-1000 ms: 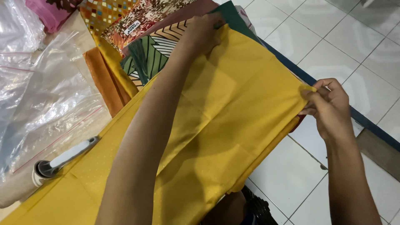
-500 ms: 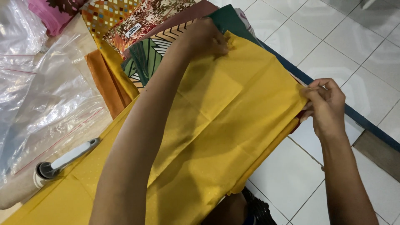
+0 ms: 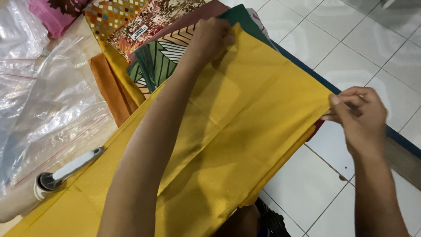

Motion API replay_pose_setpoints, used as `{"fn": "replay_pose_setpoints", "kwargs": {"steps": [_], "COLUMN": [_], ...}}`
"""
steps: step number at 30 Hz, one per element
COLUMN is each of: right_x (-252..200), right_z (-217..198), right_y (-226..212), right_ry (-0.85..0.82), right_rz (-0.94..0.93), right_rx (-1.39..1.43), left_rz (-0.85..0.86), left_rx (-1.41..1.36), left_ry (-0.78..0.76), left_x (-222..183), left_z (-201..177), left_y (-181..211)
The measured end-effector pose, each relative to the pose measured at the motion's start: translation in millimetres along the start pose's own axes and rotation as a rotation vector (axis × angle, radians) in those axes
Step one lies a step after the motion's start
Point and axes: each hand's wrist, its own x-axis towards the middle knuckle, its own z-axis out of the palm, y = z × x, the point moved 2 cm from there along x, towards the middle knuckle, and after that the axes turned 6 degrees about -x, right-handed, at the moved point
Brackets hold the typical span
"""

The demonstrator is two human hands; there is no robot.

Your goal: The person is using a lint roller to clean a piece of yellow fabric before folding it.

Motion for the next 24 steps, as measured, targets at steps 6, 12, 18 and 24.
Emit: {"fn": "replay_pose_setpoints", "kwargs": {"steps": [6,12,18,24], "right_x": [-3.9,6.2,8.9,-7.9], "right_z": [-13.5,-4.8,6.9,0.5], "right_y": [3.0,7.3,-7.5,-20.8], "right_ry": [0.024,-0.241,-0.195,-0.006], "right_rz": [-0.010,0.209,0.210,0.028], "right_rx": [-0.041,0.116,0.080,0.043], "left_rz": [-0.032,-0.333,-0.191,0.029], "left_rx": [0.153,0.063,-0.114,-0.094], "left_ry": [-0.082,-0.413,-0.372,-0.364], "left_x": [11.3,12.0,17.1,15.1], "left_z": [16.8,-8.3,-24.5,-50.8], "left_y": [-30.8,-1.6,-4.9,19.2]}}
